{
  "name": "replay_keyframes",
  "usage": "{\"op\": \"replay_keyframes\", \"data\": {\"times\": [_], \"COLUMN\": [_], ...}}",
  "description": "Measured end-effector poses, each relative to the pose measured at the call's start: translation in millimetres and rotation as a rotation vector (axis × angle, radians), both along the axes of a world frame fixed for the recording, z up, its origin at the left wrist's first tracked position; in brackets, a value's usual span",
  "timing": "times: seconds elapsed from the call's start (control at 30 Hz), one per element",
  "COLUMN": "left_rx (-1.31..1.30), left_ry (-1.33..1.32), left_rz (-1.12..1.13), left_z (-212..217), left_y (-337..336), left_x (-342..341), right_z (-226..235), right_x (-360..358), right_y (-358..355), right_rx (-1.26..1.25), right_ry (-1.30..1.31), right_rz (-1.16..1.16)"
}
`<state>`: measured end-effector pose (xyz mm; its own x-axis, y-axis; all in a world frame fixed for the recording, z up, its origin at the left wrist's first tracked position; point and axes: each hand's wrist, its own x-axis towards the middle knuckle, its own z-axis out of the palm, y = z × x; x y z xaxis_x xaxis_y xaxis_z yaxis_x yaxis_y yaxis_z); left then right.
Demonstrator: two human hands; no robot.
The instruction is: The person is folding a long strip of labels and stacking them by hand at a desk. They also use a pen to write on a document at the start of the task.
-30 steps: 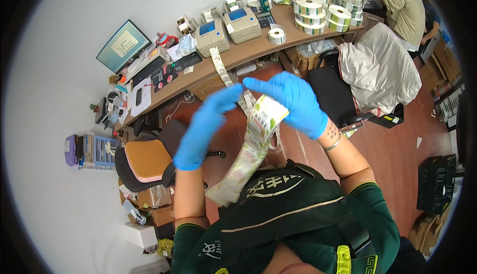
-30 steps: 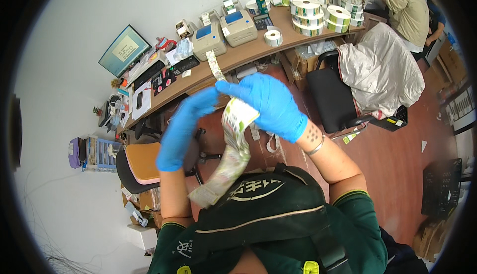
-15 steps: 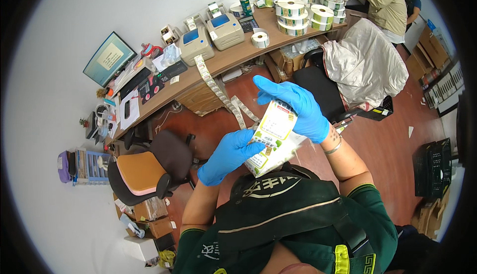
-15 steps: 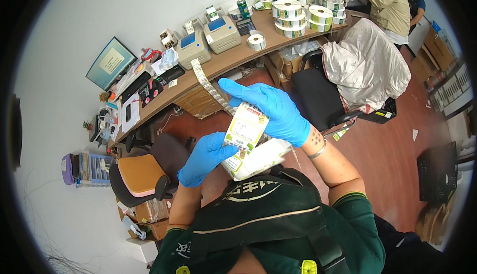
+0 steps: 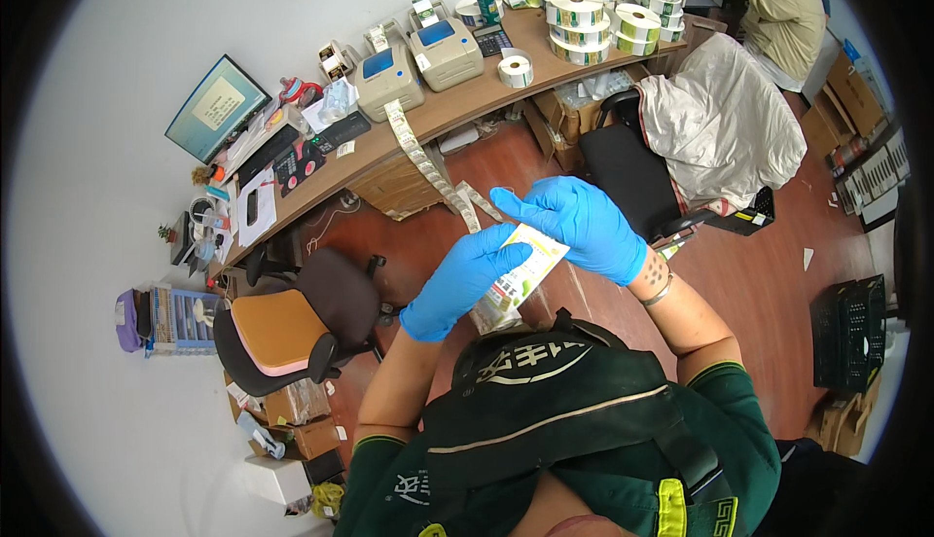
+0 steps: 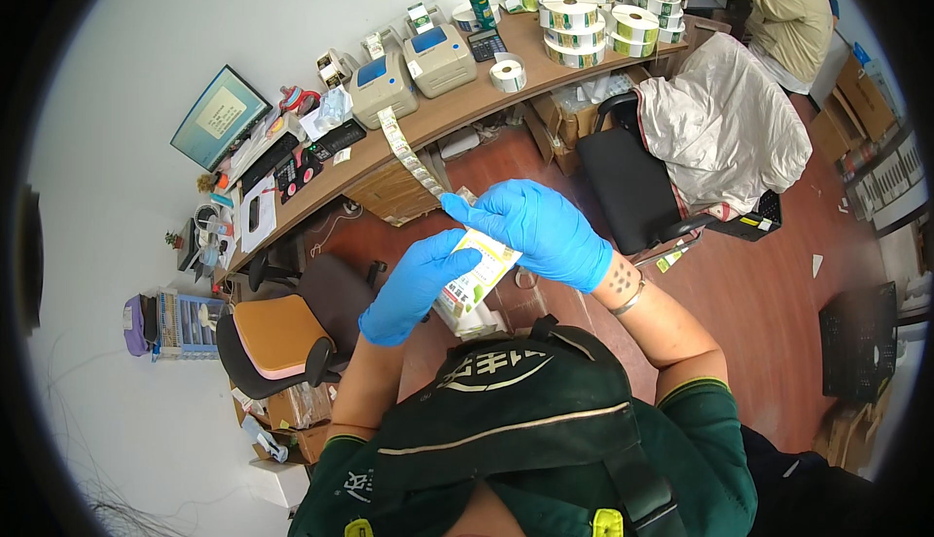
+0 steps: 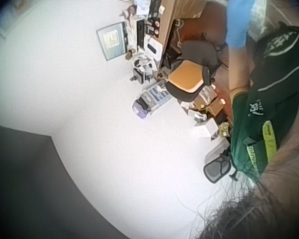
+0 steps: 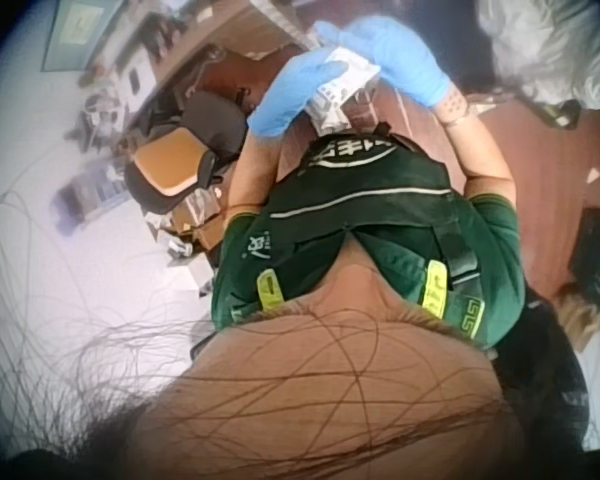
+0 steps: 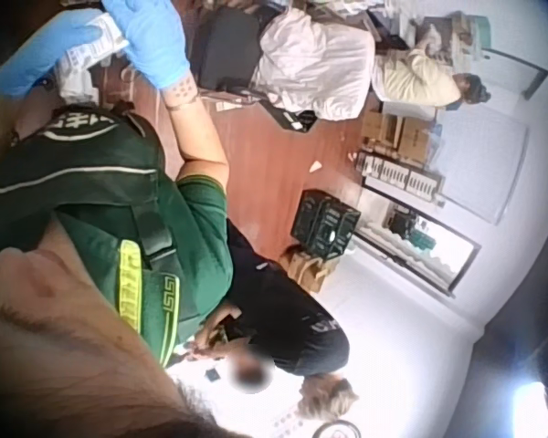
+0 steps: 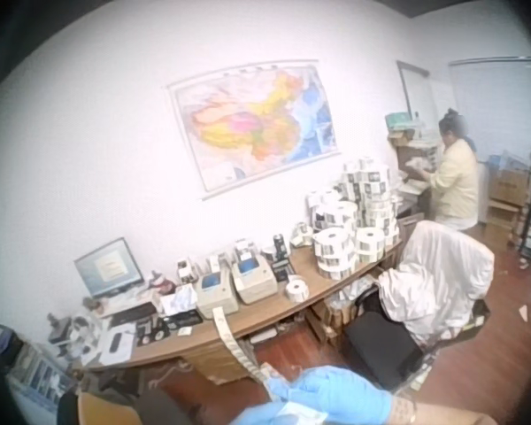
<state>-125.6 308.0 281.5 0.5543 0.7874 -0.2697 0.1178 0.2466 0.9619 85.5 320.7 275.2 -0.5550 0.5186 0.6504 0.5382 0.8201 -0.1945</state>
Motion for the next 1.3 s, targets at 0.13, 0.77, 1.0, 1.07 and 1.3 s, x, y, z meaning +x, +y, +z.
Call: {"op": "replay_keyframes", "data": {"times": [0.13,0.77,1.0,1.07,1.3], "left_rx": [0.255,1.664,1.519,1.518,1.065], "left_ry": [0.258,1.095,1.133,1.130,0.627], "left_rz": [-0.263,0.056,0.084,0.080,-0.113], "left_z": [12.7,27.1,11.4,3.9,-46.3], "left_y": [28.1,-0.2,-1.8,-2.7,-1.2], "left_x": [-34.0,-9.5,-6.9,-0.5,26.5], "right_z": [-3.9,-73.5,-106.6,-78.0,-83.8], "right_x": [8.7,-35.2,-51.7,-54.6,-49.5], "right_y": [-13.0,-13.4,-4.5,-14.7,-12.5], "right_rx": [-0.629,-1.271,-1.211,-1.284,-1.285], "right_ry": [0.048,0.947,1.139,1.388,1.563], "right_rz": [0.129,0.088,0.249,0.502,0.348]}}
